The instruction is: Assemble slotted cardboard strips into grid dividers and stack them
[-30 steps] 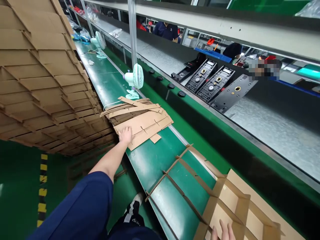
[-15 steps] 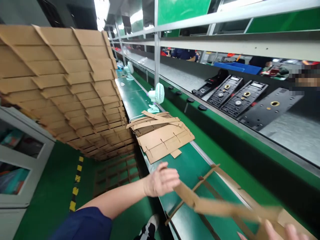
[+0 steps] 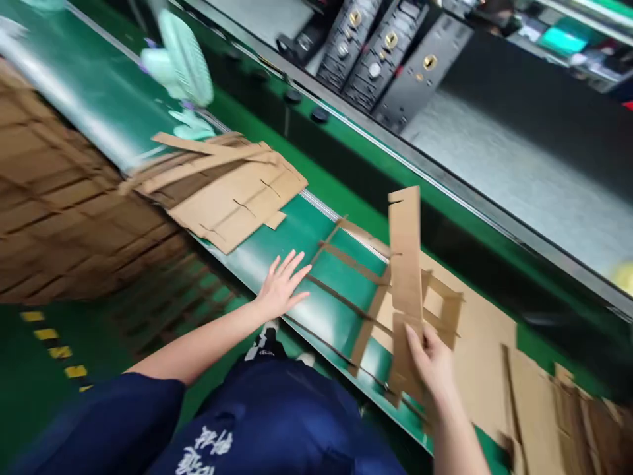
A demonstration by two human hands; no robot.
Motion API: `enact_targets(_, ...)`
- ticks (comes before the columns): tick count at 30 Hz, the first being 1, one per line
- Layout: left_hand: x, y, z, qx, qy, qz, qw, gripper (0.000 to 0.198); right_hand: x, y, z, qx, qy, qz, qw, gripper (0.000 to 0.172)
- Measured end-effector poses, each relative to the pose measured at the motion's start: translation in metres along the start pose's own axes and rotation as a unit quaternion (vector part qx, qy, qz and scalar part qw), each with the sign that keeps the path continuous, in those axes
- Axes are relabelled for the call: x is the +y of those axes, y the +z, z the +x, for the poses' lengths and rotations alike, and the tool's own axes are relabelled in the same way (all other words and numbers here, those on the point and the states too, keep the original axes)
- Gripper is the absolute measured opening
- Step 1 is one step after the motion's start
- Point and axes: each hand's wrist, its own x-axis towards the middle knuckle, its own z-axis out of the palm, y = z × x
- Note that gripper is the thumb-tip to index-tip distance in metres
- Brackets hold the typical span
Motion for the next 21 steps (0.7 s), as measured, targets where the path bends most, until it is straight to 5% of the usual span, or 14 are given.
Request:
enact_targets(3, 0.018, 0.045, -0.011, -0.084, 0.032, -0.019, 0.996, 0.062, -0.003, 0.038, -0.004, -0.002, 0.064, 0.074, 0.995, 0.047)
enact_targets(6, 0.028, 0.069, -0.022, -0.126, 0.038, -0.007, 0.991, 0.063, -0.012, 0.085, -0.006, 0.005, 0.074, 0.126, 0.989, 0.046)
enact_targets(12, 0.029, 0.064, -0.016, -0.11, 0.025, -0.006, 0.994, 0.064, -0.036, 0.142, -0.014, -0.031, 0.064, 0.038, 0.997, 0.031)
enact_targets(21, 0.022, 0.074, -0.007, -0.146, 0.025, -0.013, 0.989, 0.063, -0.054, 0.157, -0.013, -0.073, 0.077, -0.22, 0.97, 0.029)
